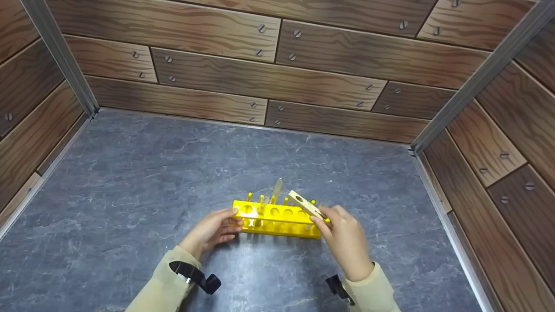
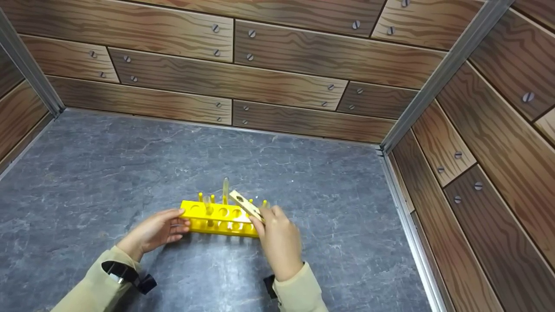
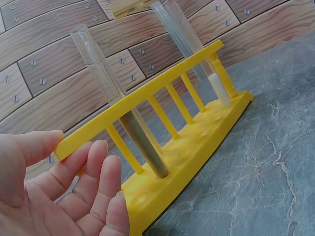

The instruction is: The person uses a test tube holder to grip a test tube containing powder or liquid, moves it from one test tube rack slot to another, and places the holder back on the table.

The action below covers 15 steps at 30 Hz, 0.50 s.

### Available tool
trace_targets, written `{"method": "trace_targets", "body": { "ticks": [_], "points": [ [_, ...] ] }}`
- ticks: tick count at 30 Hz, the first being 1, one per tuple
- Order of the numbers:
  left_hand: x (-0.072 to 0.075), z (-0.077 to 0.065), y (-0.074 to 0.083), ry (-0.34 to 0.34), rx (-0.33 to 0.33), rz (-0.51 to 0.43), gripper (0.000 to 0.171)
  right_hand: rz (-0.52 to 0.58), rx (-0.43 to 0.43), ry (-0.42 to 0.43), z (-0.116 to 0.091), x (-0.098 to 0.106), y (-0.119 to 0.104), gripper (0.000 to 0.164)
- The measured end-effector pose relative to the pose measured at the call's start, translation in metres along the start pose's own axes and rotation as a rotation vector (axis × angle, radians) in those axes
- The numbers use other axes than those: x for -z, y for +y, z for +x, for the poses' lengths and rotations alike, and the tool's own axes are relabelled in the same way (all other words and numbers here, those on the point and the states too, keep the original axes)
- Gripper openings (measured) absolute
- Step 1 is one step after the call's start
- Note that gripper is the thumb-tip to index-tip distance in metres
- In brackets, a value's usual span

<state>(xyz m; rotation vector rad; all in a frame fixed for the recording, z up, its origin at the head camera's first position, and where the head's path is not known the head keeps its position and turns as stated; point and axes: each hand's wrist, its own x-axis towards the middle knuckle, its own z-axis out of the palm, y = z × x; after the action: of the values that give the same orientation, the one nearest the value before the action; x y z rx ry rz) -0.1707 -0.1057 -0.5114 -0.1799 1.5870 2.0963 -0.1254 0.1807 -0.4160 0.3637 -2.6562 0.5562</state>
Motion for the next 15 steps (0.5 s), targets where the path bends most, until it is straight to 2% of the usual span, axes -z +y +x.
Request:
{"method": "trace_targets", "body": {
  "ticks": [15],
  "points": [
    [-0.0004, -0.0002, 0.0003, -0.001, 0.003, -0.016, 0.022, -0.009, 0.023, 0.012, 0.0019, -0.0042, -0.0070, 0.024]
  ]
}}
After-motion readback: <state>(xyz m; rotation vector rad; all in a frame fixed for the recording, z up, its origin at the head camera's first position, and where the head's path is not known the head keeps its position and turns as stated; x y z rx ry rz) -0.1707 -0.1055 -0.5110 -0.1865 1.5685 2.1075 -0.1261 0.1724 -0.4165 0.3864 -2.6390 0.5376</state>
